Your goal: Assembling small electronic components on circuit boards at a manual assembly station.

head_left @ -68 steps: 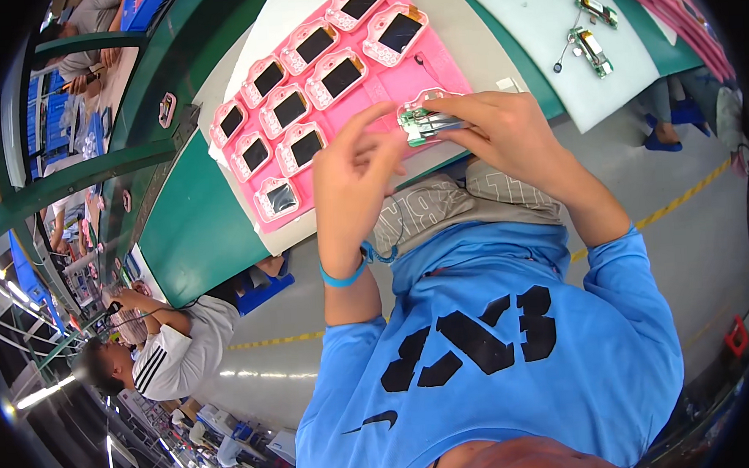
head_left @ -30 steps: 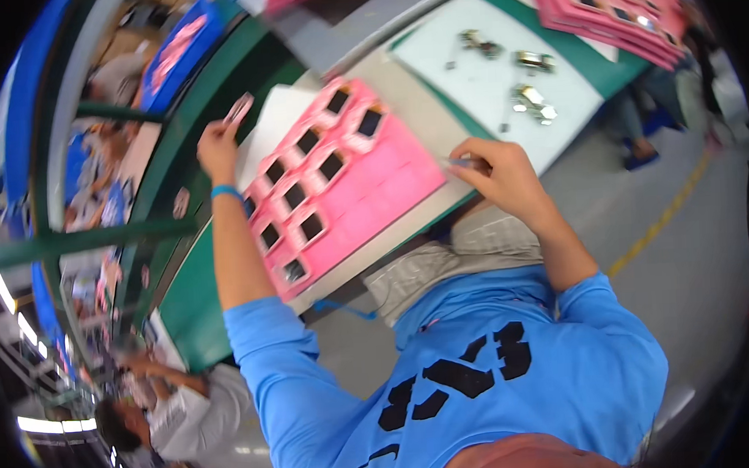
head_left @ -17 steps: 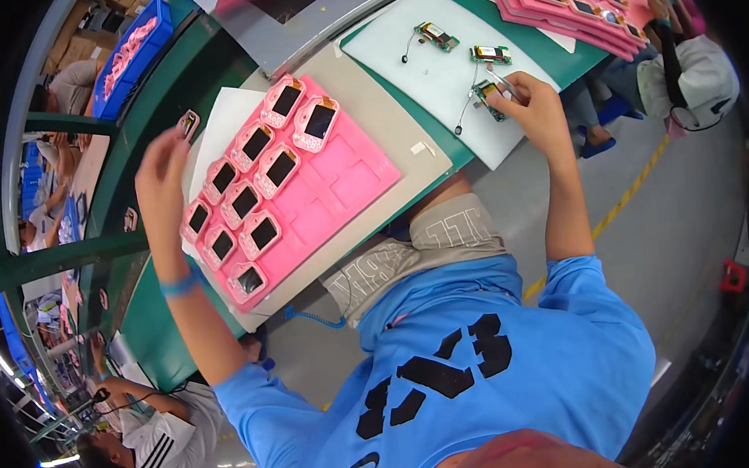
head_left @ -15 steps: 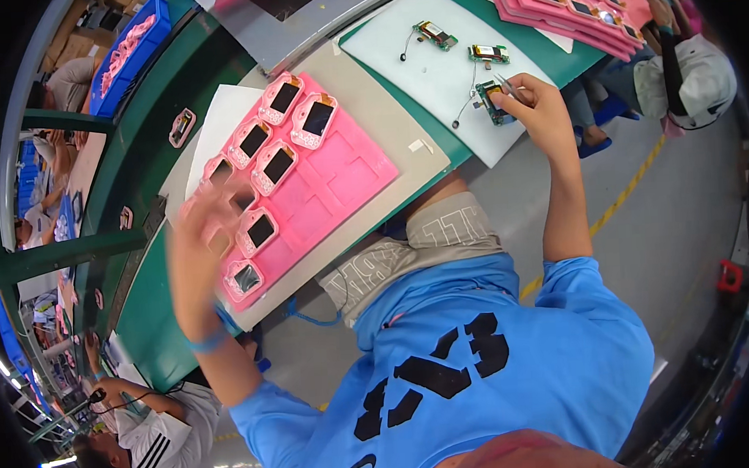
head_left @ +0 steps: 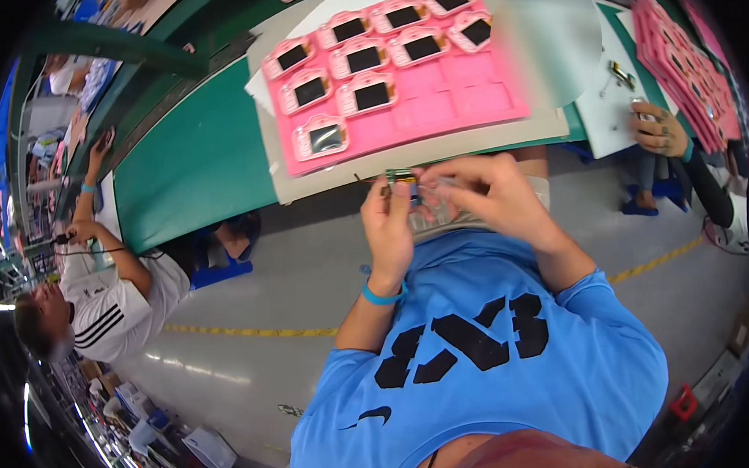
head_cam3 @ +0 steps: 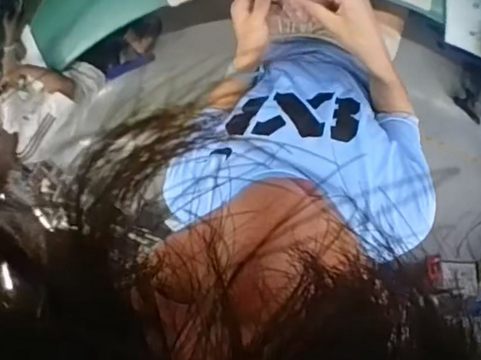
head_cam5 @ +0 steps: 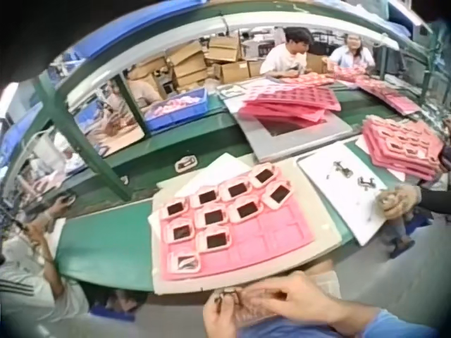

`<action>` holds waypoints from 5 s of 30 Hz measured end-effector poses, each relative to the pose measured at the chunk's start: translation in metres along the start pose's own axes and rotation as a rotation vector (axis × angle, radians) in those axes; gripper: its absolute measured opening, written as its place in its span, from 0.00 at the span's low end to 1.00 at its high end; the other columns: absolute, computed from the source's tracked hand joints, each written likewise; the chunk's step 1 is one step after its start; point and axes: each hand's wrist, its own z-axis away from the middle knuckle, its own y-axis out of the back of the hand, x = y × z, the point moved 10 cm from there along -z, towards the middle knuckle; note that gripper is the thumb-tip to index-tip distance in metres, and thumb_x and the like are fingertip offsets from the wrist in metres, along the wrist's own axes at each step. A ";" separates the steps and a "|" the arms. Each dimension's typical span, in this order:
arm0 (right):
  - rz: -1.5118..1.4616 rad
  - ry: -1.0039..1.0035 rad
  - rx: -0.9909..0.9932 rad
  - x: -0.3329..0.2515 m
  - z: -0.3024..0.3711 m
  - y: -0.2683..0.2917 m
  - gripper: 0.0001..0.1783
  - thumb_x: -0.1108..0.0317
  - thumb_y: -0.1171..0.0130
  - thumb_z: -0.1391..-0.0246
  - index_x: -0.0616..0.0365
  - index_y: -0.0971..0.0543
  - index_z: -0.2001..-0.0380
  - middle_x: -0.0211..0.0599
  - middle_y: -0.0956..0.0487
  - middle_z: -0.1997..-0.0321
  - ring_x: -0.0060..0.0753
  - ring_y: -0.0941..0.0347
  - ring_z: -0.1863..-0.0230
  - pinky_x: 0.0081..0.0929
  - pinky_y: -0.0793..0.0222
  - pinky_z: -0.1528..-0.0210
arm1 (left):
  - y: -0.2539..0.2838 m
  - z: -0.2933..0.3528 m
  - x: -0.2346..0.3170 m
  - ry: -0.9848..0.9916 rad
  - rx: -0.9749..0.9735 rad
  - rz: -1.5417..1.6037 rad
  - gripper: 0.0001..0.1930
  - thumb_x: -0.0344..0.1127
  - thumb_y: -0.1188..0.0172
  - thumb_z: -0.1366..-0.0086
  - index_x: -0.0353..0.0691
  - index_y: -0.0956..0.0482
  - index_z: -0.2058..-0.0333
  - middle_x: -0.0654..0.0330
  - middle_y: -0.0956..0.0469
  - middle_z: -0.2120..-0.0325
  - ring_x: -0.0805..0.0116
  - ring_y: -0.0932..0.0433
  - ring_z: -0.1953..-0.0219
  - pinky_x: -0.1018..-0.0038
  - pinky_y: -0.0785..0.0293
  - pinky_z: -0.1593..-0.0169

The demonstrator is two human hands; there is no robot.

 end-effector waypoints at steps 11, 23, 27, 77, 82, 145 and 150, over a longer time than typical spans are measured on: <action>0.642 0.319 0.162 -0.023 -0.087 0.002 0.16 0.74 0.30 0.44 0.58 0.11 0.51 0.30 0.16 0.72 0.27 0.33 0.77 0.27 0.35 0.72 | 0.073 0.000 0.030 -0.030 0.090 0.032 0.13 0.39 0.48 0.20 0.38 0.20 0.61 0.61 0.25 0.79 0.75 0.28 0.78 0.82 0.37 0.75; 0.129 -0.076 0.423 0.048 0.009 0.123 0.32 0.78 0.29 0.44 0.52 0.18 0.34 0.21 0.30 0.77 0.14 0.42 0.74 0.16 0.49 0.69 | -0.082 -0.063 0.024 0.110 -0.233 -0.461 0.10 0.36 0.36 0.27 0.34 0.19 0.57 0.57 0.16 0.71 0.73 0.22 0.76 0.82 0.32 0.76; -0.101 -0.005 0.344 0.056 0.007 0.106 0.32 0.79 0.31 0.43 0.54 0.18 0.34 0.19 0.31 0.77 0.14 0.43 0.75 0.15 0.52 0.70 | -0.112 -0.082 0.014 0.065 -0.206 -0.714 0.11 0.33 0.31 0.32 0.32 0.18 0.56 0.58 0.13 0.70 0.73 0.20 0.75 0.80 0.26 0.72; -0.398 -0.368 0.091 0.067 0.021 0.054 0.13 0.66 0.53 0.20 0.60 0.20 0.55 0.25 0.26 0.84 0.12 0.44 0.89 0.14 0.51 0.86 | -0.088 -0.091 -0.008 -0.008 -0.209 -0.496 0.17 0.23 0.34 0.31 0.29 0.25 0.46 0.50 0.16 0.61 0.70 0.15 0.71 0.81 0.18 0.74; -0.356 -0.287 0.078 0.064 0.020 0.053 0.13 0.66 0.52 0.21 0.60 0.20 0.56 0.25 0.26 0.84 0.12 0.44 0.88 0.13 0.52 0.85 | -0.087 -0.090 -0.007 -0.020 -0.209 -0.497 0.16 0.22 0.33 0.31 0.28 0.24 0.47 0.51 0.16 0.62 0.71 0.16 0.72 0.81 0.20 0.75; 0.054 -0.008 0.023 0.054 0.020 0.092 0.09 0.71 0.41 0.30 0.64 0.14 0.60 0.33 0.20 0.74 0.30 0.40 0.79 0.29 0.42 0.74 | -0.078 -0.069 -0.025 0.344 -0.349 -0.596 0.08 0.29 0.37 0.30 0.32 0.14 0.57 0.61 0.18 0.82 0.78 0.30 0.84 0.83 0.36 0.79; 0.048 -0.019 0.037 0.057 0.023 0.090 0.09 0.71 0.40 0.31 0.63 0.13 0.60 0.33 0.18 0.73 0.30 0.38 0.80 0.29 0.41 0.74 | -0.082 -0.066 -0.026 0.349 -0.323 -0.546 0.09 0.29 0.38 0.28 0.32 0.15 0.55 0.60 0.18 0.81 0.77 0.29 0.84 0.83 0.35 0.79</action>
